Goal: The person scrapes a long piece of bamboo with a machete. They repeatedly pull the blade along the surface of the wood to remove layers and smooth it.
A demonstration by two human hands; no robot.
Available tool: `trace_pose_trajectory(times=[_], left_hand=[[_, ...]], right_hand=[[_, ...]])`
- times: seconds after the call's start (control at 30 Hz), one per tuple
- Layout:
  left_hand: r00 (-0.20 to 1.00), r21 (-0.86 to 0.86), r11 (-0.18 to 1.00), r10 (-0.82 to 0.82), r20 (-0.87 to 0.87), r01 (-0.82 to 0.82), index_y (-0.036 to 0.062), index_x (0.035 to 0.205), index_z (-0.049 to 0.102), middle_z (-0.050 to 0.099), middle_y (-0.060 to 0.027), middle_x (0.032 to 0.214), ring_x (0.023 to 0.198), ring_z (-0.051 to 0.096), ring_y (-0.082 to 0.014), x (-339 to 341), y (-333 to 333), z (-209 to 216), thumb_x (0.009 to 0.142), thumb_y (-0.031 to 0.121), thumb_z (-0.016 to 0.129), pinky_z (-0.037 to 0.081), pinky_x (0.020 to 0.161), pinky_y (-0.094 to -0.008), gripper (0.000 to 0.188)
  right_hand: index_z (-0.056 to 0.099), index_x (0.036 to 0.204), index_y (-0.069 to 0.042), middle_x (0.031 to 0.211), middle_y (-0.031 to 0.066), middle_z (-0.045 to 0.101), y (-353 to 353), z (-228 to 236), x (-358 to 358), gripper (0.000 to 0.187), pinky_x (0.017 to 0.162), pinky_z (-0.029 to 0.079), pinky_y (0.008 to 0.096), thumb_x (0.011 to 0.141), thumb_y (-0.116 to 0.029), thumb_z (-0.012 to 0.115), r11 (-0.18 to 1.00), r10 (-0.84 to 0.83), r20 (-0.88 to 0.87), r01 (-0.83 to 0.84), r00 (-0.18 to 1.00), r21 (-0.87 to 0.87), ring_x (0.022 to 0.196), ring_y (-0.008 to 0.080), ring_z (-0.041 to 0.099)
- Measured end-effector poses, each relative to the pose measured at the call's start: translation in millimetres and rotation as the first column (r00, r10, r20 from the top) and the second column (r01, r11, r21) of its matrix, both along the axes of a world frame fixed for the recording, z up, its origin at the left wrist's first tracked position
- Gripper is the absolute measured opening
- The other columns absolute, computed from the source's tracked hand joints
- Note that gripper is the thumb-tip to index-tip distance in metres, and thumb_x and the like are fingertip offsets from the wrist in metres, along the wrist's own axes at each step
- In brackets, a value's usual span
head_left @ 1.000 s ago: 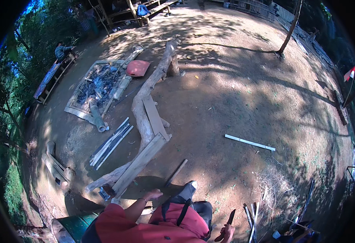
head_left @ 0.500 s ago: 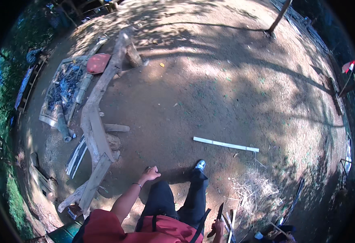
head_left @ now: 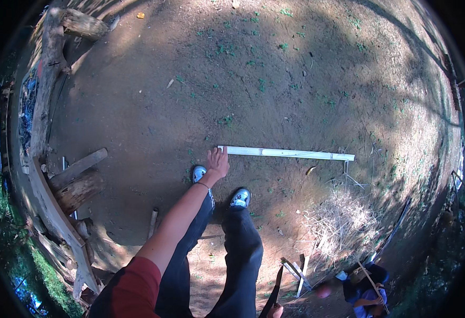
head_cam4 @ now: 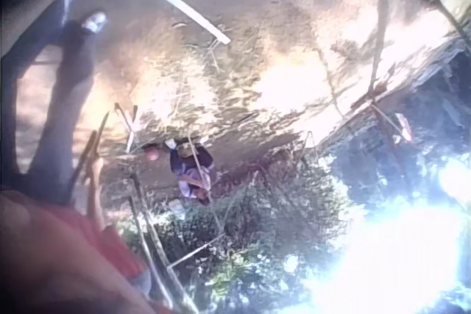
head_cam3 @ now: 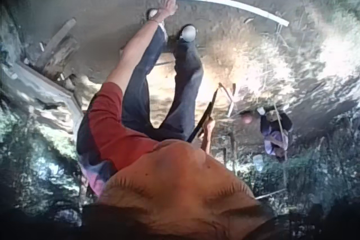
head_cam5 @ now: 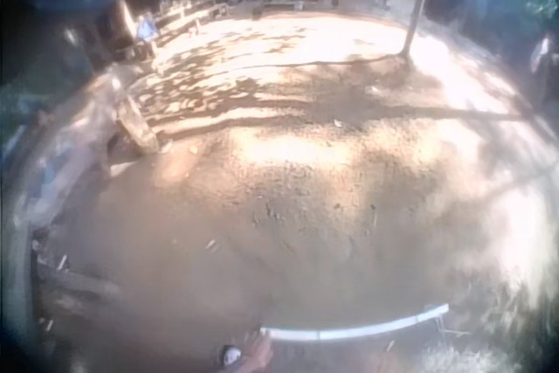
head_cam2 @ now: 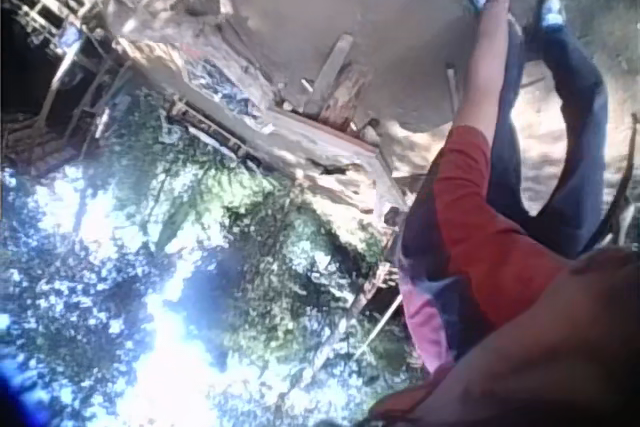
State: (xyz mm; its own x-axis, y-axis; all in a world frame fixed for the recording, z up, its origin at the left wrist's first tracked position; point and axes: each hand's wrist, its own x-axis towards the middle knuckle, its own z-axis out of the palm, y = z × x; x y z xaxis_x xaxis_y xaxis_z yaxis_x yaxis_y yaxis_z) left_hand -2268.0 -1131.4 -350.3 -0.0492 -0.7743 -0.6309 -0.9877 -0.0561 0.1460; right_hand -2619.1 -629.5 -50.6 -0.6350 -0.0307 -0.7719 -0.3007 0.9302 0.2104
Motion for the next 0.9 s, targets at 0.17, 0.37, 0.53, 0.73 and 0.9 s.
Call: trace_pose_trajectory(times=[0.17, 0.37, 0.53, 0.73, 0.9], left_hand=[[0.982, -0.138, 0.979, -0.127, 0.143, 0.147, 0.0062, 0.122, 0.054, 0.061, -0.0136, 0.117, 0.117, 0.055, -0.0269, -39, -26, -137, 0.086, 0.019, 0.063, 0.037, 0.103, -0.0479, 0.039], [0.952, -0.077, 0.951, -0.294, 0.082, 0.3, 0.0053, 0.115, 0.055, 0.061, -0.0125, 0.108, 0.108, 0.059, -0.0261, -21, -3, -155, 0.081, 0.013, 0.066, 0.042, 0.095, -0.0422, 0.037], [0.968, 0.023, 0.999, -0.028, -0.251, 0.035, 0.0006, 0.102, 0.058, 0.069, -0.0202, 0.082, 0.081, 0.068, -0.0371, -14, 36, -14, 0.079, 0.029, 0.068, 0.05, 0.085, -0.05, 0.038], [0.959, 0.094, 0.967, 0.248, -0.134, -0.237, 0.0011, 0.089, 0.066, 0.069, -0.0239, 0.086, 0.085, 0.068, -0.0402, 24, 113, 222, 0.074, 0.03, 0.073, 0.053, 0.079, -0.0491, 0.033], [0.889, -0.025, 0.89, 0.457, 0.043, -0.456, 0.0009, 0.085, 0.067, 0.069, -0.023, 0.086, 0.085, 0.067, -0.0417, 82, 225, 412, 0.073, 0.031, 0.073, 0.053, 0.077, -0.0518, 0.033]], right_hand=[[0.069, 0.092, 0.001, 0.051, 0.0064, 0.056, -1, -35, 19, 0.027, 0.038, 0.044, 0.0316, 0.094, -0.023, 0.056, 0.979, -0.154, 0.024, 0.15, 0.988, 0.135, 0.041, 0.015, 0.056], [0.069, 0.092, 0.0, 0.051, 0.0061, 0.055, -4, -29, 24, 0.027, 0.038, 0.044, 0.0314, 0.094, -0.023, 0.056, 0.958, -0.262, 0.076, 0.249, 0.962, 0.144, 0.04, 0.0147, 0.055], [0.071, 0.094, -0.002, 0.05, 0.0049, 0.055, -10, 10, 24, 0.026, 0.038, 0.044, 0.0309, 0.094, -0.024, 0.056, 0.962, -0.274, 0.154, 0.273, 0.949, 0.026, 0.039, 0.0139, 0.054], [0.068, 0.099, 0.001, 0.054, 0.0048, 0.054, -61, 93, 0, 0.025, 0.04, 0.044, 0.03, 0.095, -0.02, 0.056, 0.925, -0.325, 0.262, 0.363, 0.909, -0.111, 0.043, 0.0141, 0.053], [0.066, 0.094, 0.005, 0.055, 0.0067, 0.056, -91, 135, -35, 0.03, 0.041, 0.046, 0.0337, 0.093, -0.022, 0.055, 0.957, 0.02, 0.229, 0.048, 0.973, -0.288, 0.044, 0.0174, 0.057]])
